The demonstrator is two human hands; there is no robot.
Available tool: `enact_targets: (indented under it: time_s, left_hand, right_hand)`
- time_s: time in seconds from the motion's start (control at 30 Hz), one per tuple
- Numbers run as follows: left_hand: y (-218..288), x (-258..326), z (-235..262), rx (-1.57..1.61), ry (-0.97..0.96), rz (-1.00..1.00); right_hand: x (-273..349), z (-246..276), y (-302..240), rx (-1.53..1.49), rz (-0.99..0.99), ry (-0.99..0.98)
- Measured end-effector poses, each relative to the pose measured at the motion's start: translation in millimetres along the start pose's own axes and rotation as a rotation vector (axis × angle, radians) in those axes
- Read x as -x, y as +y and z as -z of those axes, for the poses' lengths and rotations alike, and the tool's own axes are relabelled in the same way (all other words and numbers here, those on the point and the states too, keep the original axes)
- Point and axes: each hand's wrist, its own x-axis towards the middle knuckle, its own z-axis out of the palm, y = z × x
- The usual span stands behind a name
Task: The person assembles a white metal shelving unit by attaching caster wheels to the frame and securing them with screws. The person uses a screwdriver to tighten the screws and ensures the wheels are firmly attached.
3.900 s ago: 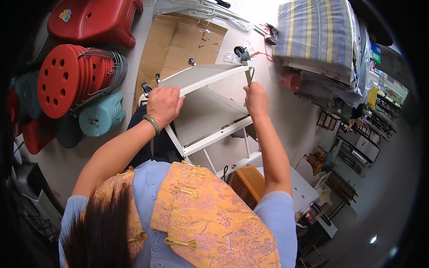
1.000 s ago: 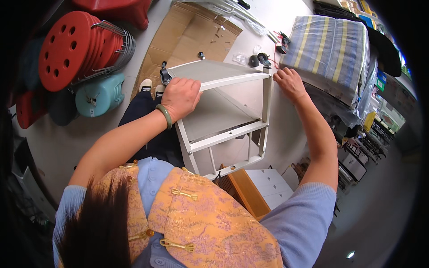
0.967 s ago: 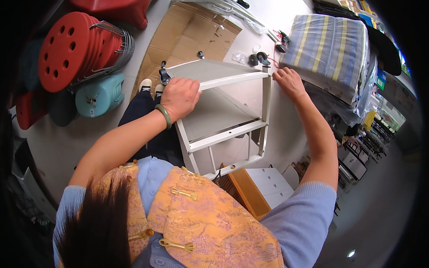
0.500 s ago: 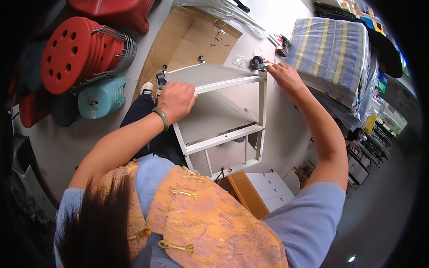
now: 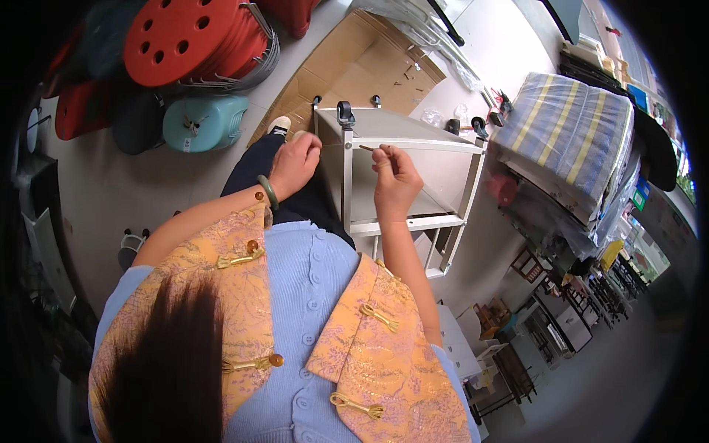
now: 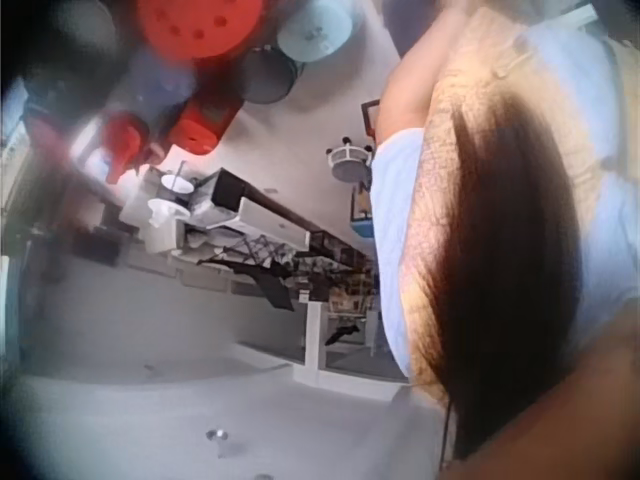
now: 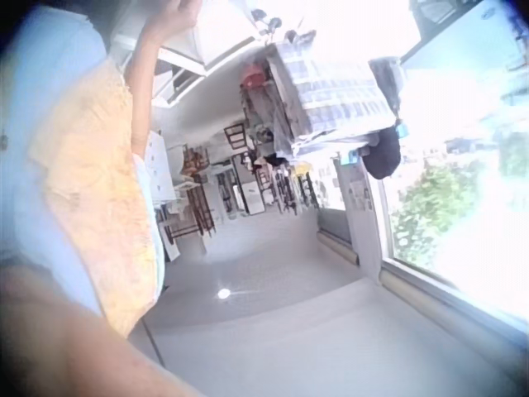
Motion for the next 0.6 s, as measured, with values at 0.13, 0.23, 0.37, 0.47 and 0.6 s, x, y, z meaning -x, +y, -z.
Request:
enact_targets:
  time_s: [0.13, 0.23, 0.37, 0.47, 0.6]
  left_hand:
    - [-3.5, 14.3, -11.5, 0.190, -0.223, 0.179]
    - [-2.0, 14.6, -21.0, 0.258, -0.260, 0.164]
    - [2.9, 8.6, -17.9, 0.265, -0.273, 0.172]
    - [3.8, 8.5, -17.3, 0.280, -0.262, 0.171]
    - [1.6, 11.8, -14.3, 0.296, -0.265, 0.172]
  right_hand:
    - [0.9, -10.7, 6.8, 0.129, 0.124, -0.023]
    - [-1.3, -14.8, 6.4, 0.176, 0.170, -0.105]
    - [-0.8, -15.4, 5.7, 0.257, 0.249, -0.086]
    - [1.4, -17.3, 7.8, 0.379, 0.423, -0.073]
    - [4.2, -18.6, -6.2, 0.606, 0.650, -0.118]
